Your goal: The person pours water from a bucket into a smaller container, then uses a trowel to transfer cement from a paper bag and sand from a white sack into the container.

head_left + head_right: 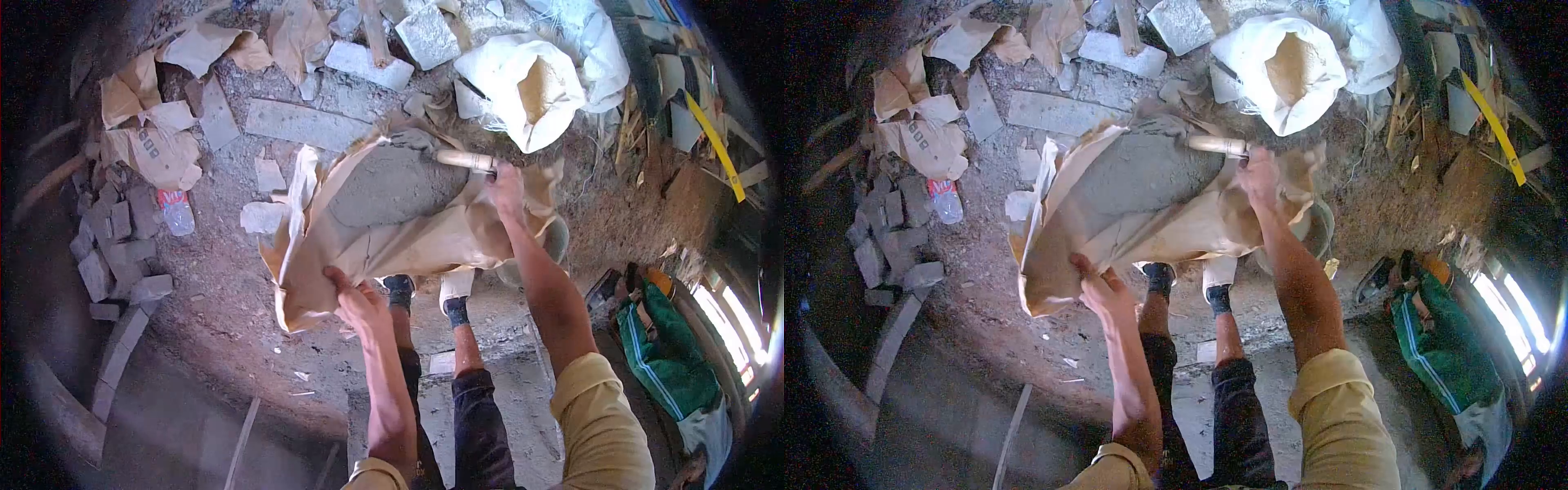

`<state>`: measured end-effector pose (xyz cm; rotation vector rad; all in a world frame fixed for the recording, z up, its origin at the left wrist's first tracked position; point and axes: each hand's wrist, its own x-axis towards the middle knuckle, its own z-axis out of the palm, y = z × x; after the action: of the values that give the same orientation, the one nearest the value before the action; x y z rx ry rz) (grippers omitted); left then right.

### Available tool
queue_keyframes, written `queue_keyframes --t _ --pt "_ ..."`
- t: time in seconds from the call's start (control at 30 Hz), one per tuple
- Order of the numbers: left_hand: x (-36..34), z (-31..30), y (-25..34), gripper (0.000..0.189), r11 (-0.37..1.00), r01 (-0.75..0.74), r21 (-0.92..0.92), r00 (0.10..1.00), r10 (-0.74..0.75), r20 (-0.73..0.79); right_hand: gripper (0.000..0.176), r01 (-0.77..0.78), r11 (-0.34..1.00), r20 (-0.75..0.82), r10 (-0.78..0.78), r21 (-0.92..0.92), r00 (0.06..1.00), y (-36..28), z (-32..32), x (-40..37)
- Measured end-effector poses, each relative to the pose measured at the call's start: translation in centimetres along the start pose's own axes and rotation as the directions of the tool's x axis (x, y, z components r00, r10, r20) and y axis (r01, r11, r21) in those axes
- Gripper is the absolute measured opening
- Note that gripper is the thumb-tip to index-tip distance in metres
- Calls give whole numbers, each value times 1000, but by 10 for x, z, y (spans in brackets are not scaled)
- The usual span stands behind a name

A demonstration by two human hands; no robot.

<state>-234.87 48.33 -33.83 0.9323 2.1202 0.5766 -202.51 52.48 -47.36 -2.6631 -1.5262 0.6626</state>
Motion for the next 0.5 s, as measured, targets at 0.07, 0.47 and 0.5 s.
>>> queue_keyframes --t 0.07,0.47,0.5 --pt "21 -3 -27 40 914 -97 -393 986 33 -166 28 -72 989 18 71 132 997 -23 -16 -2" --pt "78 -74 10 43 797 -272 539 959 270 84 29 81 957 -193 -27 280 981 -62 30 -81" --pt "83 -74 3 43 795 -272 543 959 272 82 29 81 955 -191 -26 284 981 -69 32 -93"
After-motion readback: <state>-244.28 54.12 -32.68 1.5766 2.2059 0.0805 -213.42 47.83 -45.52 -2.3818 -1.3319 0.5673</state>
